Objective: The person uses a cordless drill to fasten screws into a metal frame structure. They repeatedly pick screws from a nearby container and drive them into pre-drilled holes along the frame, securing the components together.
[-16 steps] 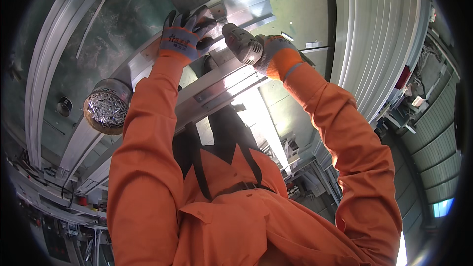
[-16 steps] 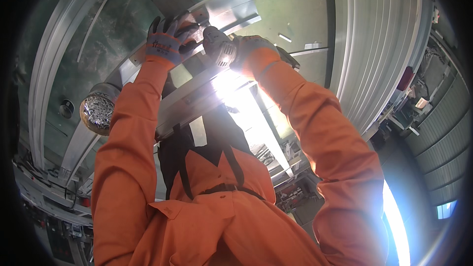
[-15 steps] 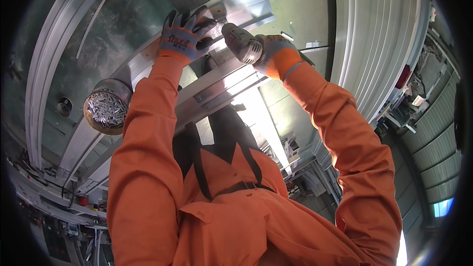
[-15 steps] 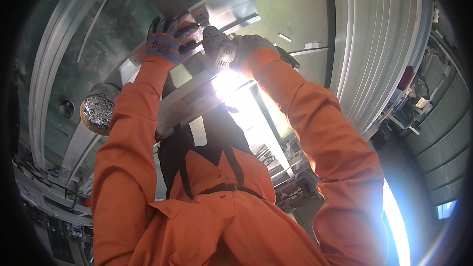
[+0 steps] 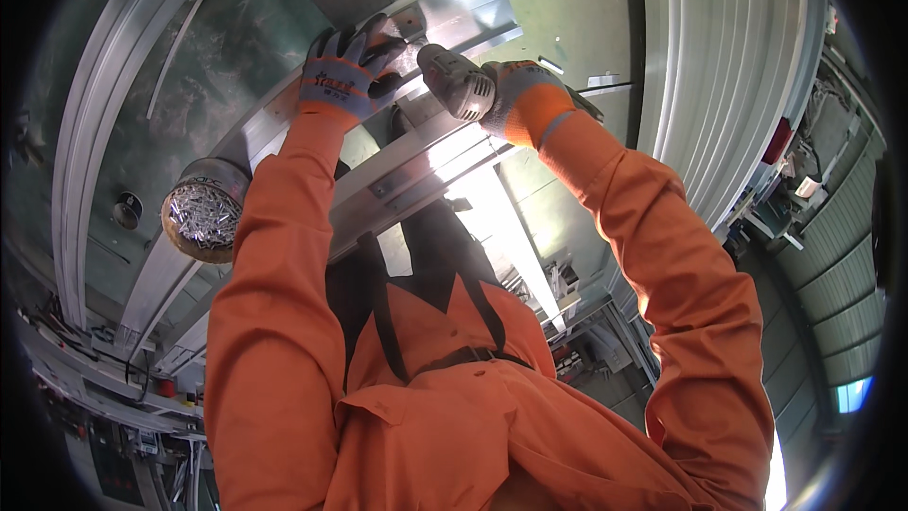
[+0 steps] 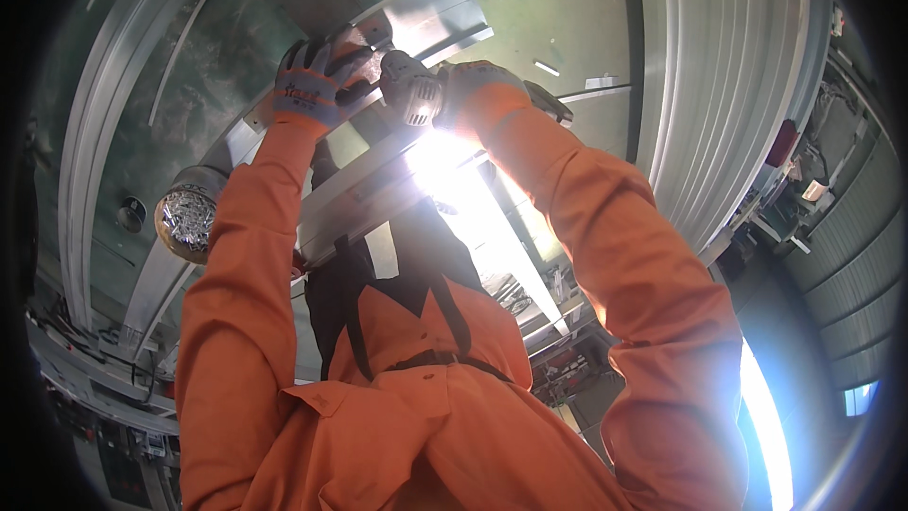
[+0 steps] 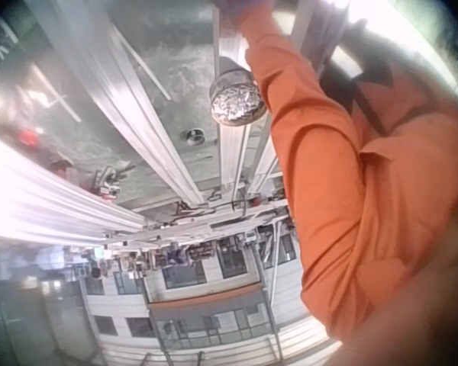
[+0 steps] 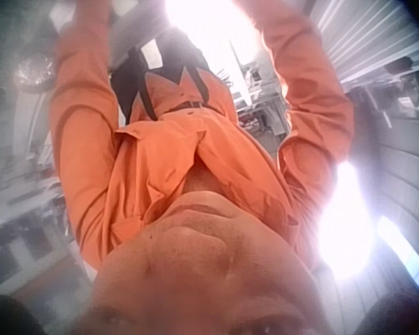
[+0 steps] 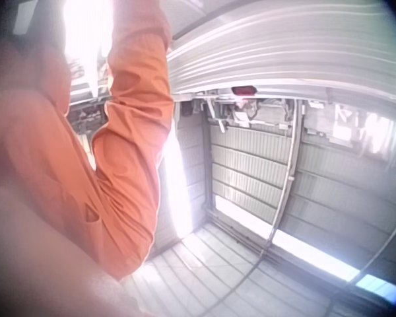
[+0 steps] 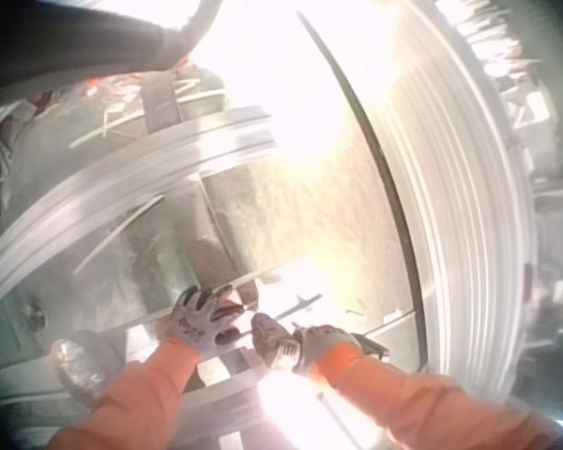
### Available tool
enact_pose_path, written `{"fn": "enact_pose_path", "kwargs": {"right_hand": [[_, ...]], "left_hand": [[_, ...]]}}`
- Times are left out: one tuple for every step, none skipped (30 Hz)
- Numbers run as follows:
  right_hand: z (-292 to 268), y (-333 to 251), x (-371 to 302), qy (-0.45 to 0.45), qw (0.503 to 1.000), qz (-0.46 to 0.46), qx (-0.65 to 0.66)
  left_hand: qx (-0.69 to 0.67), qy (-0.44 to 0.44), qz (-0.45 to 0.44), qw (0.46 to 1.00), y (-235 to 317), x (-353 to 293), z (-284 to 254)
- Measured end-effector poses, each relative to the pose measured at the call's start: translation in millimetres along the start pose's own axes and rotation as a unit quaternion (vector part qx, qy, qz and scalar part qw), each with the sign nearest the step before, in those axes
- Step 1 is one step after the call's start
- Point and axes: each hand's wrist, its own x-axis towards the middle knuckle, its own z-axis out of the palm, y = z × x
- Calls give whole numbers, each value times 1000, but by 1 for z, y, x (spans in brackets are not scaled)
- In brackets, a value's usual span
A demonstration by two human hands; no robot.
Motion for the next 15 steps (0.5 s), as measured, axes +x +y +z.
{"fn": "enact_pose_path", "kwargs": {"right_hand": [[-1, -1, 0, -6, 1000, 3, 2], [-3, -2, -1, -11, 1000, 5, 4], [-4, -4, -1, -17, 1000, 8, 6], [-3, -3, 0, -9, 1000, 7, 5], [-1, -2, 1, 0, 1000, 6, 5], [0, -1, 1, 8, 1000, 5, 5], [-3, -2, 0, -2, 1000, 3, 8], [-10, -3, -3, -12, 1000, 1, 11], [-13, -4, -4, -22, 1000, -1, 14], [-12, -3, -4, -19, 1000, 3, 15], [-10, -3, -2, -17, 1000, 6, 15], [-9, -2, -1, -14, 1000, 9, 16], [-7, -2, -1, -9, 1000, 6, 18], [-5, -1, -2, -4, 1000, 2, 20], [-4, 0, -2, 1, 1000, -1, 23]], "left_hand": [[-6, 11, 5, 1000, -1, -1, 1], [-12, 22, 10, 1000, -2, -1, 3], [-19, 33, 15, 999, -3, -2, 5], [-12, 27, 14, 999, -3, -2, 5], [-5, 20, 13, 1000, -3, -2, 4], [2, 13, 11, 1000, -2, -2, 4], [0, 3, 9, 1000, -2, -2, 2], [-2, -8, 6, 1000, -1, -2, 0], [-4, -19, 4, 1000, -1, -2, -2], [6, -35, -3, 999, 1, -1, -4], [15, -51, -10, 999, 3, -1, -5], [24, -68, -17, 997, 4, 0, -6], [28, -65, -18, 997, 5, -1, -7], [32, -63, -18, 997, 4, -1, -7], [36, -61, -18, 997, 4, -1, -7]]}}
